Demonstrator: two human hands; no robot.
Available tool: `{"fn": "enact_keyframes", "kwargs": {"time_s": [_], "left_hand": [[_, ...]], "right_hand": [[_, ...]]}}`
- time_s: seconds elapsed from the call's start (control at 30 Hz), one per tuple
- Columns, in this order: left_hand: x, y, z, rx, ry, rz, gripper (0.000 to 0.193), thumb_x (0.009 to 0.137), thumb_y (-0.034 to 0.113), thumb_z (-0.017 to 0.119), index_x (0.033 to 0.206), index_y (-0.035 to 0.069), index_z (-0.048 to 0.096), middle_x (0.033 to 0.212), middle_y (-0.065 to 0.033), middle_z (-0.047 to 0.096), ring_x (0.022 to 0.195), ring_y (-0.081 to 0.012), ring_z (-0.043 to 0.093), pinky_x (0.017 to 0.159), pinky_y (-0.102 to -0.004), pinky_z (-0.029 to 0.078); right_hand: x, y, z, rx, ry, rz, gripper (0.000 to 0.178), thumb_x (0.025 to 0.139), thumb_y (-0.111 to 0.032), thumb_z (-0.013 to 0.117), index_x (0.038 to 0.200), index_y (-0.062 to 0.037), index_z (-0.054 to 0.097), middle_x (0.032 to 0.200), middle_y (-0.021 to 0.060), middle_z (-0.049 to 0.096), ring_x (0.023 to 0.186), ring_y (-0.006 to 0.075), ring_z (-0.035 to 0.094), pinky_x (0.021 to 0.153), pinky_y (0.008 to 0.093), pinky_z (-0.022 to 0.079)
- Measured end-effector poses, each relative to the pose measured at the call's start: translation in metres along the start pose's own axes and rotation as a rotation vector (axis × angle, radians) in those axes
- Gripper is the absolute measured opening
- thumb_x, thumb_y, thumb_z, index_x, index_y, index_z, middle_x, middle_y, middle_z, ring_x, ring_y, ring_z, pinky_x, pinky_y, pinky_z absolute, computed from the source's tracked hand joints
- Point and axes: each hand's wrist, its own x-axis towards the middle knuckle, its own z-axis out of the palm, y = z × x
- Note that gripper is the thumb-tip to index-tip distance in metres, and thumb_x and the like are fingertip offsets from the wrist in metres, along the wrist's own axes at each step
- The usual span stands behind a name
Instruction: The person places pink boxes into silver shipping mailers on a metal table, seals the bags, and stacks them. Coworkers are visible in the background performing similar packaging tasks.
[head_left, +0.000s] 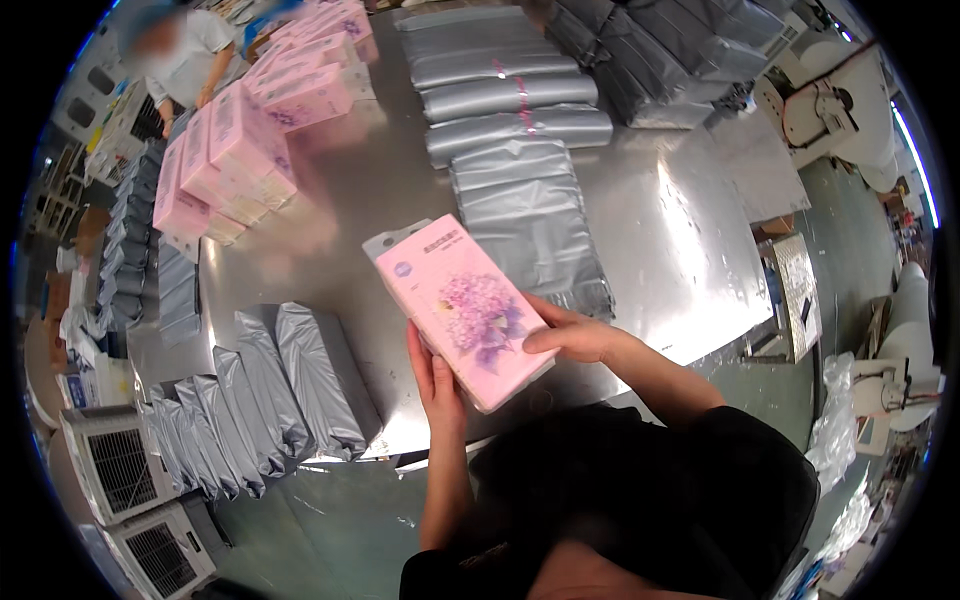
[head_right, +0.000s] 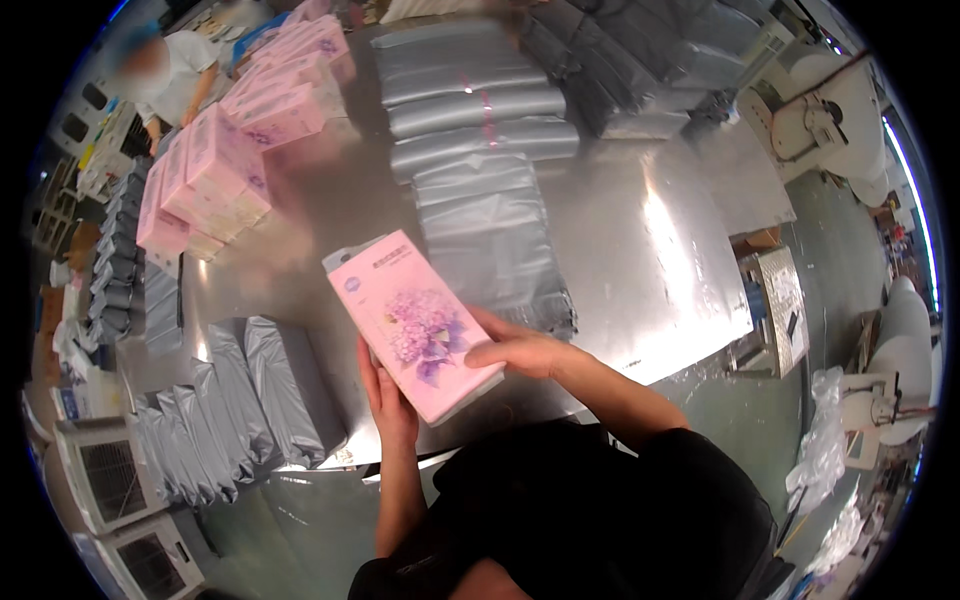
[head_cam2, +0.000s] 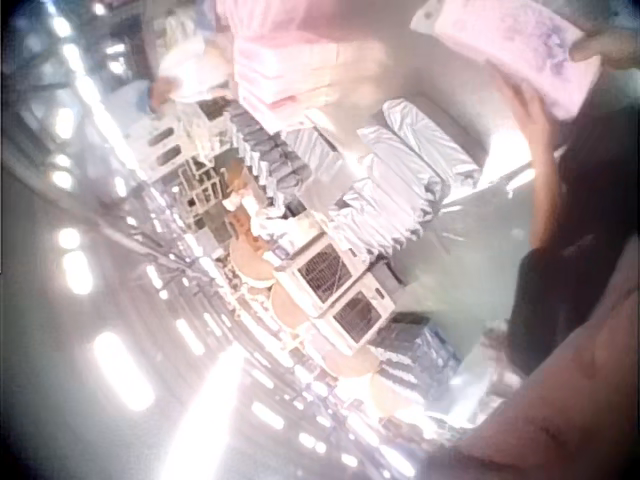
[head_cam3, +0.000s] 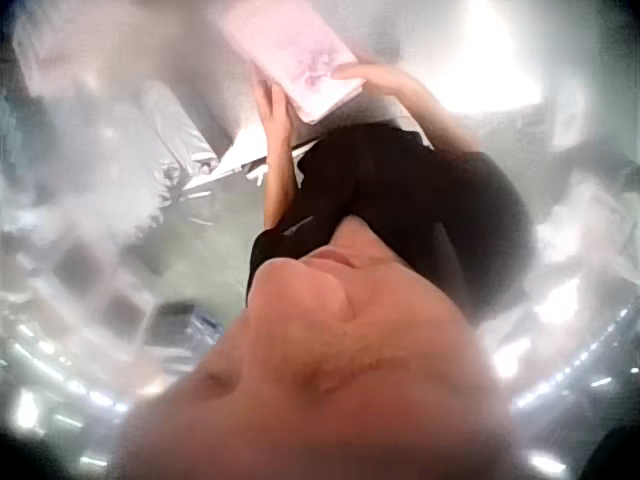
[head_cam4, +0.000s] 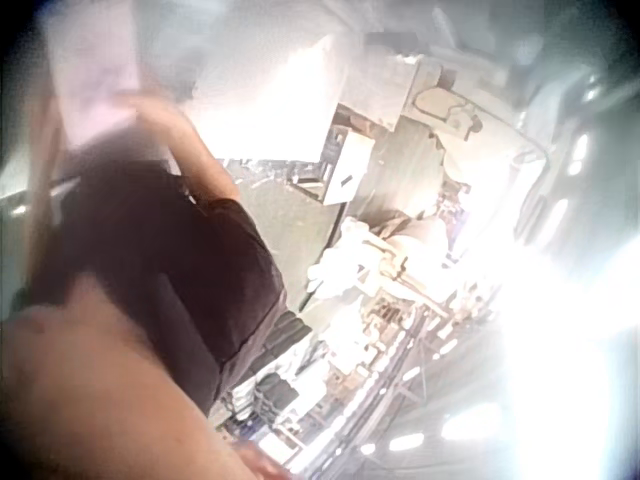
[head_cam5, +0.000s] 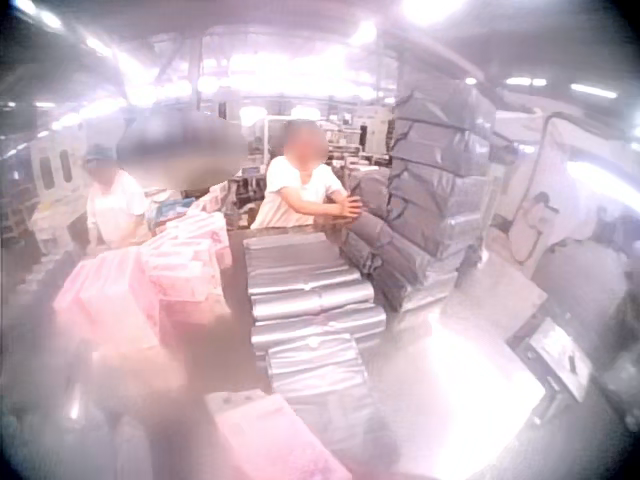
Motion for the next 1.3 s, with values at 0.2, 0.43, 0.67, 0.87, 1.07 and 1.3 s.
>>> {"fn": "enact_keyframes", "kwargs": {"time_s": [0.2, 0.43, 0.67, 0.87, 1.07, 1.3], "left_hand": [[-0.027, -0.011, 0.070, 0.230, -0.394, -0.019, 0.063, 0.107, 0.018, 0.053, 0.162, 0.000, 0.025, 0.165, -0.0172, 0.030, 0.149, -0.0260, 0.033, 0.122, -0.0385, 0.026], [-0.029, -0.022, 0.092, 0.404, -0.478, -0.093, 0.048, 0.106, 0.019, 0.057, 0.151, 0.004, 0.048, 0.148, -0.0129, 0.051, 0.132, -0.0230, 0.052, 0.108, -0.0359, 0.042], [0.026, -0.055, 0.054, 1.343, -0.414, 0.405, 0.031, 0.091, 0.012, 0.067, 0.121, 0.005, 0.067, 0.130, -0.0126, 0.061, 0.118, -0.0327, 0.059, 0.101, -0.0425, 0.049], [0.069, -0.086, 0.038, 1.519, -0.464, 0.501, 0.030, 0.085, 0.012, 0.071, 0.115, 0.009, 0.070, 0.122, -0.0079, 0.065, 0.112, -0.0320, 0.060, 0.095, -0.0422, 0.052], [0.093, -0.085, 0.051, 1.627, -0.510, 0.541, 0.022, 0.085, 0.015, 0.071, 0.107, 0.011, 0.071, 0.112, -0.0076, 0.066, 0.106, -0.0305, 0.062, 0.090, -0.0436, 0.054], [0.111, -0.092, 0.052, 1.868, -0.659, 0.655, 0.012, 0.083, 0.015, 0.068, 0.095, 0.013, 0.070, 0.097, -0.0064, 0.066, 0.097, -0.0308, 0.065, 0.082, -0.0446, 0.055]], "right_hand": [[-0.108, 0.048, -0.025, 0.663, 0.291, -0.003, 0.068, 0.096, -0.032, 0.068, 0.152, -0.0048, 0.042, 0.149, 0.0140, 0.053, 0.134, 0.0292, 0.054, 0.113, 0.0466, 0.042], [-0.166, 0.069, -0.039, 0.790, 0.305, -0.087, 0.070, 0.097, -0.040, 0.066, 0.152, -0.0056, 0.042, 0.148, 0.0130, 0.055, 0.135, 0.0293, 0.054, 0.114, 0.0464, 0.042], [-0.181, 0.107, -0.051, 0.314, 0.425, -0.216, 0.085, 0.096, -0.015, 0.068, 0.165, -0.0099, 0.018, 0.156, 0.0152, 0.045, 0.143, 0.0273, 0.046, 0.117, 0.0416, 0.040], [-0.194, 0.103, -0.029, 0.526, 0.418, -0.148, 0.075, 0.097, -0.019, 0.067, 0.161, -0.0082, 0.029, 0.153, 0.0146, 0.049, 0.139, 0.0305, 0.050, 0.117, 0.0471, 0.041], [-0.177, 0.087, -0.031, 0.864, 0.339, -0.175, 0.067, 0.098, -0.055, 0.056, 0.147, -0.0091, 0.051, 0.140, 0.0138, 0.060, 0.126, 0.0335, 0.059, 0.105, 0.0558, 0.047], [-0.173, 0.073, -0.035, 0.923, 0.233, -0.180, 0.067, 0.099, -0.059, 0.051, 0.147, -0.0122, 0.050, 0.141, 0.0129, 0.058, 0.130, 0.0371, 0.055, 0.094, 0.0622, 0.052]]}}
